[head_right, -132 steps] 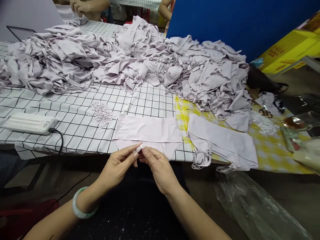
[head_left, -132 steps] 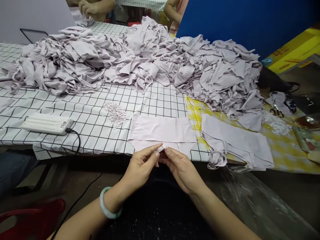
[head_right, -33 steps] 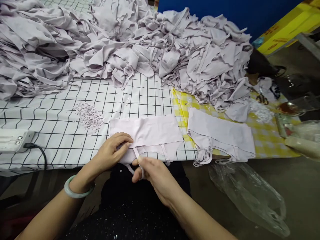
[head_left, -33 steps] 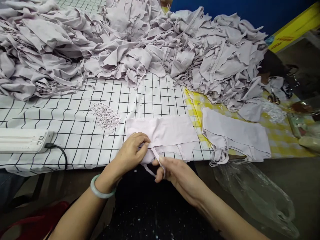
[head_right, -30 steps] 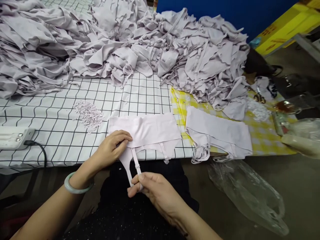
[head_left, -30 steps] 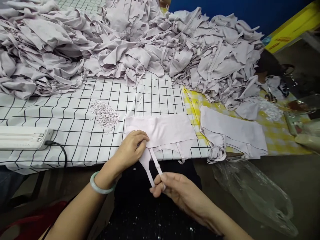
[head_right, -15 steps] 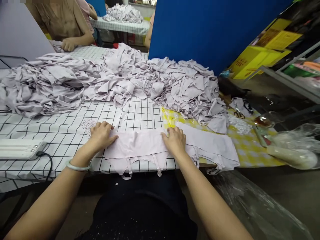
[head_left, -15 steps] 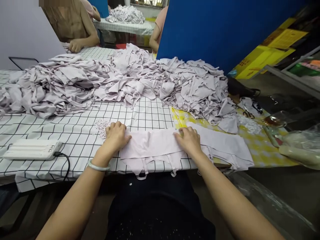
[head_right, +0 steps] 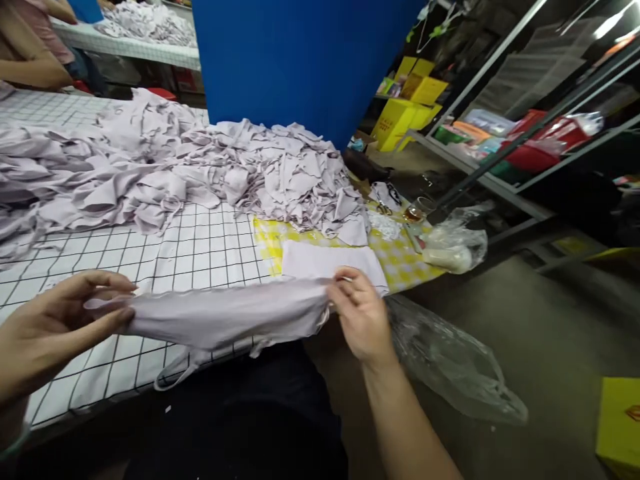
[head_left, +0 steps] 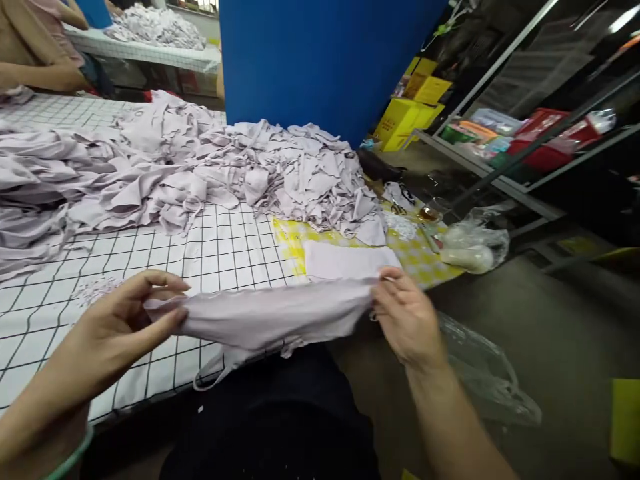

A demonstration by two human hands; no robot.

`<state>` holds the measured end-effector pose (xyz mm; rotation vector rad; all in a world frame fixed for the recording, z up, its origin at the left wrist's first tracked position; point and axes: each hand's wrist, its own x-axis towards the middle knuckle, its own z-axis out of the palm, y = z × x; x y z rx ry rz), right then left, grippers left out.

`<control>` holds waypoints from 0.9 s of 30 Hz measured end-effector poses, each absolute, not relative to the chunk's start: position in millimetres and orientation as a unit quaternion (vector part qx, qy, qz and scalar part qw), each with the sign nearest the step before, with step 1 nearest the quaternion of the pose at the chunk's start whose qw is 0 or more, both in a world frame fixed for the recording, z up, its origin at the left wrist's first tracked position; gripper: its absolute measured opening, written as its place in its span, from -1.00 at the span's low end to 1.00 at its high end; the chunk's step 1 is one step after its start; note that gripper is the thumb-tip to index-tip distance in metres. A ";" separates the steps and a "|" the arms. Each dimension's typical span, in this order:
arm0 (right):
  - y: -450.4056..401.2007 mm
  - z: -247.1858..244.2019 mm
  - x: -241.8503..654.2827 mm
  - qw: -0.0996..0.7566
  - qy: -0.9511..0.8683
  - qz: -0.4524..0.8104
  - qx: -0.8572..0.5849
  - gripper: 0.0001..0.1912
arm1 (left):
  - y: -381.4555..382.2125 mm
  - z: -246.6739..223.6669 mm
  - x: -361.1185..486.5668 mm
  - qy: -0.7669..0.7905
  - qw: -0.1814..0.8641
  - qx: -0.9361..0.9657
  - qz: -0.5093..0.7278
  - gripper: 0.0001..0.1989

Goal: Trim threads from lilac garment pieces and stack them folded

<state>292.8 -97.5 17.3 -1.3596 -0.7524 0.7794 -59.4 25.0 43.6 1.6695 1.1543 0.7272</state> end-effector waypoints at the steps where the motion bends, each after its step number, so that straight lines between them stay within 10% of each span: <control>1: -113.0 25.2 308.6 0.672 -0.319 0.301 -0.597 -0.64 | 21.2 47.7 -43.7 0.450 0.502 0.678 0.292 -0.68; 11: -113.7 -9.8 465.9 0.664 -0.308 0.138 -0.667 -0.54 | 82.6 3.8 169.0 0.298 0.686 0.631 0.205 -0.65; 27: -42.7 -86.7 515.7 0.341 -0.428 -0.027 -0.836 -0.61 | 120.4 -50.0 241.0 0.397 0.295 0.843 0.210 -0.60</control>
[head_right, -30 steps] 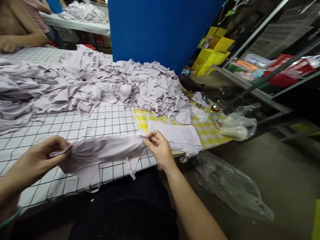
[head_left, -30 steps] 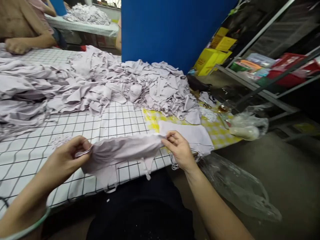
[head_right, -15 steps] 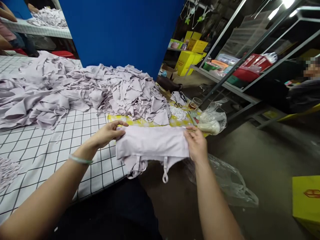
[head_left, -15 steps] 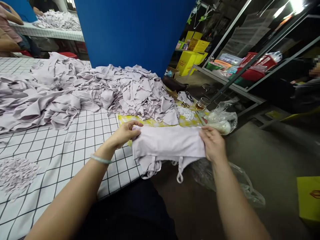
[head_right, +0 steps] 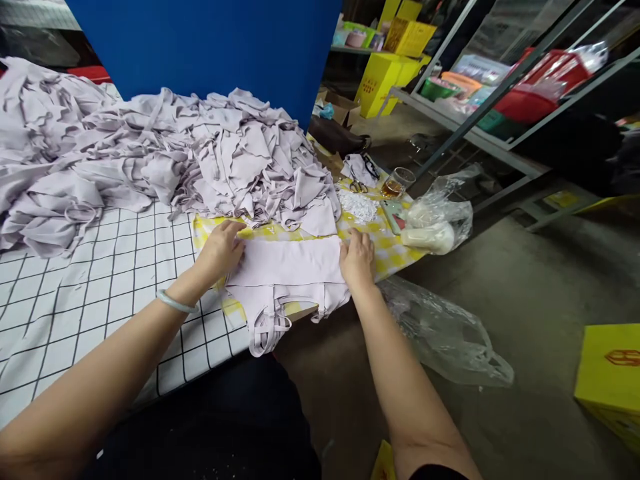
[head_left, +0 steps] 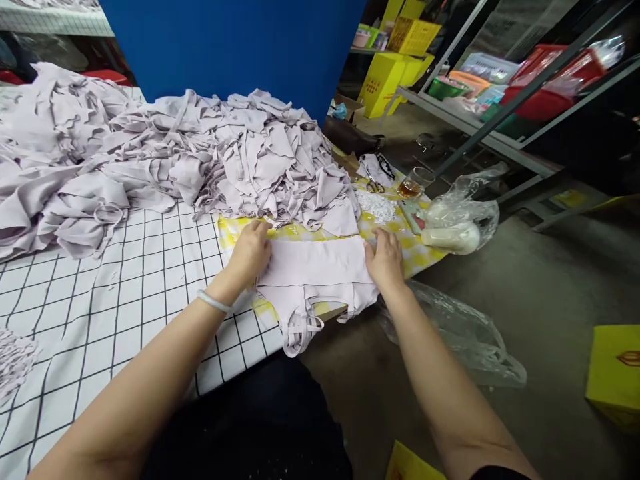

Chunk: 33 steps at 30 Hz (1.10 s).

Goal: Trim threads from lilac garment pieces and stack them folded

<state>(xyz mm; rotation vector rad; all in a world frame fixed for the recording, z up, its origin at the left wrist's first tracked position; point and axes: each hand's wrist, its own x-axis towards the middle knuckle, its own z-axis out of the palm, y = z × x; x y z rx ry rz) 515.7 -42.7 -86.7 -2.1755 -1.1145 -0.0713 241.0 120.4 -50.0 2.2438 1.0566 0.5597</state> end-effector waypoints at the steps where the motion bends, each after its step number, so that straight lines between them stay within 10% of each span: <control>1: -42.8 -86.7 513.5 0.291 -0.461 -0.073 -0.835 -0.55 | 113.6 -53.2 242.1 0.356 0.228 0.884 0.200 -0.59; 7: -38.5 -93.0 507.8 0.047 -0.532 -0.009 -0.845 -0.34 | 78.9 -73.6 239.4 0.285 0.071 0.955 0.032 -0.41; 16: -121.8 -51.5 354.7 0.371 -0.552 0.045 -0.745 -0.81 | 65.5 -64.0 251.7 0.199 0.113 0.973 0.016 -0.41; 33: -150.1 -37.9 325.8 0.366 -0.472 0.433 -0.675 -0.82 | 64.4 -66.5 259.7 0.208 0.125 0.969 -0.049 -0.35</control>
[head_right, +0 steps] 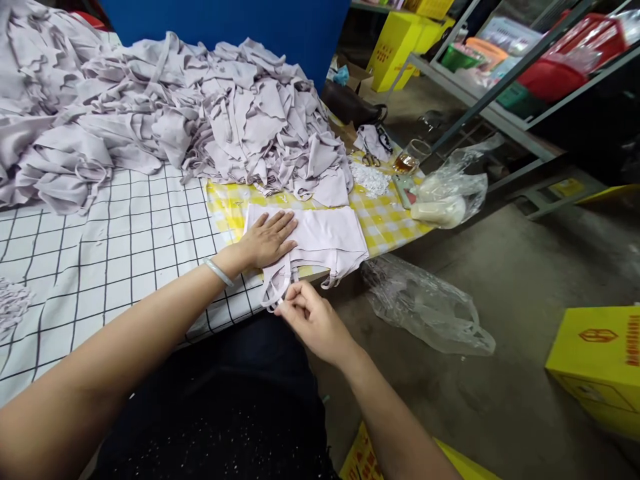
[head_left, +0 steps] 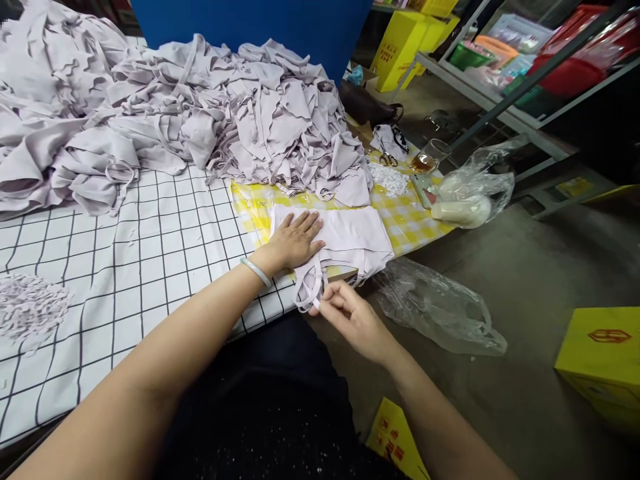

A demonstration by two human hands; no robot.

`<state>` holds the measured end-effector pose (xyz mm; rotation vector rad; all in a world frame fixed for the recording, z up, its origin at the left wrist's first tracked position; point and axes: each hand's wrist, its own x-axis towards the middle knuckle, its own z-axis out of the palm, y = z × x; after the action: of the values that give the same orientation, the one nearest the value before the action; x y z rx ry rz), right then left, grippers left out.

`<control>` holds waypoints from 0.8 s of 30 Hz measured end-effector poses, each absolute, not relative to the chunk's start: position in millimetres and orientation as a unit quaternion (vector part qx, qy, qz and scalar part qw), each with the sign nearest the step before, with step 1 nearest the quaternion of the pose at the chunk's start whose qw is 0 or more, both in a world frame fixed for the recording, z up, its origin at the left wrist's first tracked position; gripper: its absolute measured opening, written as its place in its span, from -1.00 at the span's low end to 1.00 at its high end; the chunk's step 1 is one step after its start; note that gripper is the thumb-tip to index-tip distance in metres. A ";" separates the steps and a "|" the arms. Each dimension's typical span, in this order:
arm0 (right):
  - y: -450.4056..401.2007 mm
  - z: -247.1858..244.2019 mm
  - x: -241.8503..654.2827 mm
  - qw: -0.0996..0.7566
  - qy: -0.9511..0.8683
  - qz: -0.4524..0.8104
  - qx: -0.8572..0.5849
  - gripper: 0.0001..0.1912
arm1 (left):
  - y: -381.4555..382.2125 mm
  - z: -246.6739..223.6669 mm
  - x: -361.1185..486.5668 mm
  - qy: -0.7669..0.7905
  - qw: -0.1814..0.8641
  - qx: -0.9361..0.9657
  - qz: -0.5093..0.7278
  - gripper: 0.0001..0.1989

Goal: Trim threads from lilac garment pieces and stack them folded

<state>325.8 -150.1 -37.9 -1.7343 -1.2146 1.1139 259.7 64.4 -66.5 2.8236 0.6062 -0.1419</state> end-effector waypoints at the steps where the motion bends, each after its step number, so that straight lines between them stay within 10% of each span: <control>1: -155.6 -37.6 323.6 0.344 -0.486 0.449 -0.666 -0.79 | 64.1 -65.9 259.6 0.208 0.127 0.969 -0.051 -0.35; 8: -179.3 -67.5 307.2 0.238 -0.592 0.307 -0.706 -0.50 | 63.0 -64.8 259.3 0.213 0.129 0.967 -0.052 -0.35; 13: -196.8 -89.7 283.5 0.238 -0.673 0.009 -0.700 -0.70 | 66.7 -66.3 260.0 0.198 0.144 0.968 -0.054 -0.33; 24: -176.1 -90.7 299.8 0.141 -0.660 -0.041 -0.736 -0.73 | 62.6 -74.8 258.1 0.189 0.143 0.972 0.000 -0.37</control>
<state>299.8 -176.1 -90.7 -2.1267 -1.9070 -0.1182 258.1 62.6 -74.8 2.8025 0.5437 -0.0009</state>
